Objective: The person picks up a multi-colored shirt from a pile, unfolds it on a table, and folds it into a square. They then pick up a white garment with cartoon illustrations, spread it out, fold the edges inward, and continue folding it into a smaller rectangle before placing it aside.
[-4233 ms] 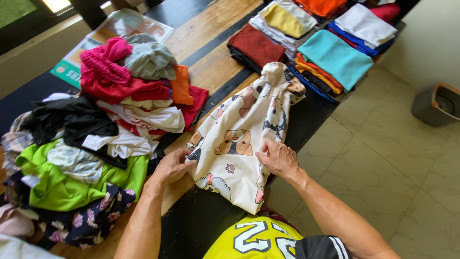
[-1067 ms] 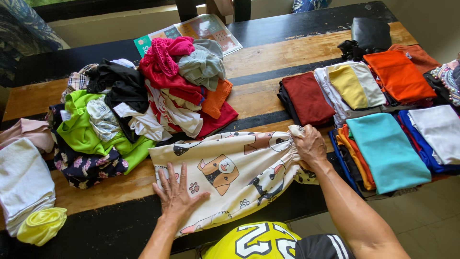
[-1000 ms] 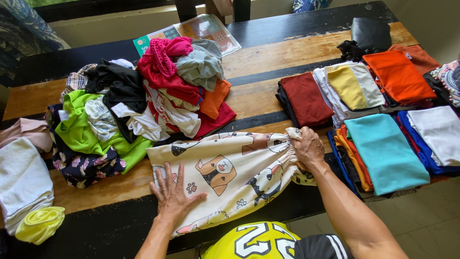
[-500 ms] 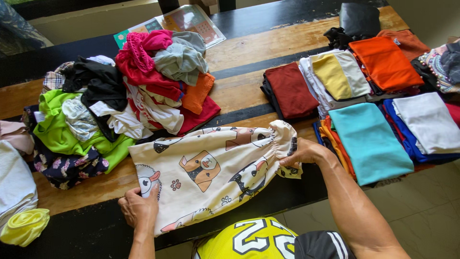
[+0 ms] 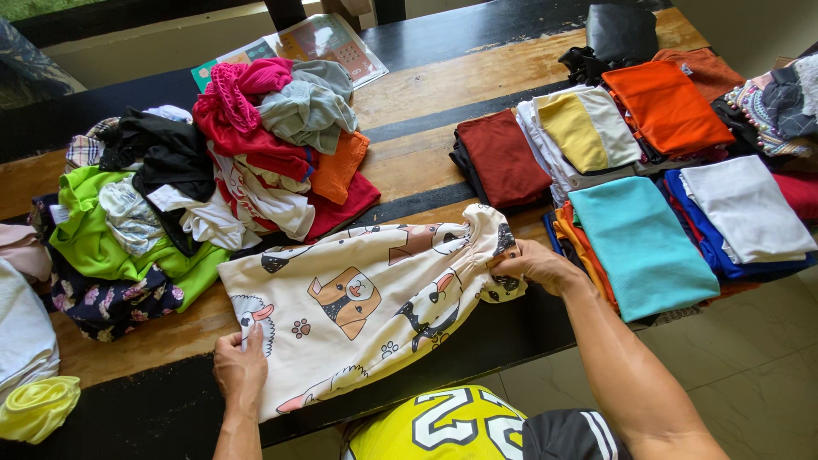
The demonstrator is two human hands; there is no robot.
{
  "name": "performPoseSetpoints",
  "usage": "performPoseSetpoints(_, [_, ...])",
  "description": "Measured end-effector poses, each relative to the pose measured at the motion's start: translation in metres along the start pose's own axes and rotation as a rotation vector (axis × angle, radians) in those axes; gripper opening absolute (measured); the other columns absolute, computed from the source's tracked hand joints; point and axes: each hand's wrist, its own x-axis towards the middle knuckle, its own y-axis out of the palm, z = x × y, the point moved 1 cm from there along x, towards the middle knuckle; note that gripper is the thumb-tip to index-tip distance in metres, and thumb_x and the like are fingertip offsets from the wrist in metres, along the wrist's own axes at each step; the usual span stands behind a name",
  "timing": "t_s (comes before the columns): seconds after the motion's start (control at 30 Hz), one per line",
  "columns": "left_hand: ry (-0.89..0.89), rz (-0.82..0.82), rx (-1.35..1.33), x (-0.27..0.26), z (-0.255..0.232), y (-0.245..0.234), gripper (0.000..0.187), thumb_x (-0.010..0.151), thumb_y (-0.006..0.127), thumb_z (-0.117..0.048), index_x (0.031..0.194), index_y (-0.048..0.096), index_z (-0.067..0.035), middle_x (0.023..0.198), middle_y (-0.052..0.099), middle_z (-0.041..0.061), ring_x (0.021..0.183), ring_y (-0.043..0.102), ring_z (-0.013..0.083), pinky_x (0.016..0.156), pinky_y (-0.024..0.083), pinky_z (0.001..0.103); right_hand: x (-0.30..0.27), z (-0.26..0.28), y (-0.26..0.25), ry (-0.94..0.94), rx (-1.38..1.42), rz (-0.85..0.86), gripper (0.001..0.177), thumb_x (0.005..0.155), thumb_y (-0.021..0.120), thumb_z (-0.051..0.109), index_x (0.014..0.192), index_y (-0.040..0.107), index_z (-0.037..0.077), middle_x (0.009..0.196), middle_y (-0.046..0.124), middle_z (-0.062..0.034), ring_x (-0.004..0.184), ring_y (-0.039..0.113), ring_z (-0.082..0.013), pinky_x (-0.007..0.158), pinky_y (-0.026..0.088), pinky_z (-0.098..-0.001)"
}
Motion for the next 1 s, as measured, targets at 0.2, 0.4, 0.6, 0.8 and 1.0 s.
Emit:
performPoseSetpoints(0.2, [-0.151, 0.057, -0.128, -0.009, -0.009, -0.009, 0.047, 0.094, 0.074, -0.037, 0.115, 0.061, 0.003, 0.092, 0.072, 0.016, 0.079, 0.069, 0.0234, 0.068, 0.058, 0.036, 0.011, -0.005, 0.006, 0.21, 0.387, -0.079, 0.062, 0.084, 0.07, 0.053, 0.118, 0.073, 0.001, 0.103, 0.081, -0.0121, 0.093, 0.076, -0.0205, 0.085, 0.059, -0.0398])
performPoseSetpoints(0.4, [-0.282, 0.138, -0.479, 0.005, 0.008, -0.005, 0.049, 0.088, 0.082, -0.027, 0.121, 0.067, 0.006, 0.103, 0.076, 0.019, 0.083, 0.072, 0.0176, 0.071, 0.057, 0.029, 0.033, -0.009, 0.004, 0.206, 0.573, -0.002, 0.047, 0.089, 0.074, 0.038, 0.113, 0.067, -0.002, 0.098, 0.074, -0.0159, 0.077, 0.075, -0.0215, 0.071, 0.064, -0.0397])
performPoseSetpoints(0.6, [-0.275, 0.154, -0.614, 0.013, 0.022, -0.009, 0.041, 0.09, 0.079, -0.024, 0.117, 0.069, 0.006, 0.102, 0.077, 0.017, 0.081, 0.07, 0.016, 0.069, 0.057, 0.027, 0.039, -0.009, 0.004, 0.095, 0.487, 0.055, 0.035, 0.094, 0.07, 0.026, 0.113, 0.064, -0.002, 0.093, 0.073, -0.0155, 0.075, 0.074, -0.0219, 0.066, 0.064, -0.04])
performPoseSetpoints(0.8, [-0.162, 0.084, -0.47, 0.013, 0.028, -0.029, 0.036, 0.09, 0.078, -0.026, 0.114, 0.07, 0.0, 0.094, 0.077, 0.014, 0.078, 0.072, 0.0164, 0.063, 0.057, 0.03, 0.021, 0.006, 0.019, -0.131, 0.418, 0.099, 0.039, 0.085, 0.074, 0.008, 0.122, 0.061, 0.004, 0.101, 0.073, -0.0087, 0.083, 0.073, -0.0156, 0.074, 0.063, -0.034])
performPoseSetpoints(1.0, [0.0, -0.081, -0.038, 0.024, 0.038, -0.045, 0.037, 0.095, 0.079, -0.037, 0.11, 0.072, -0.004, 0.089, 0.074, 0.011, 0.073, 0.067, 0.0165, 0.059, 0.049, 0.027, 0.018, -0.006, 0.027, -0.046, 0.128, 0.035, 0.047, 0.079, 0.076, 0.0, 0.122, 0.058, 0.002, 0.103, 0.074, -0.0088, 0.088, 0.073, -0.0171, 0.079, 0.062, -0.0332])
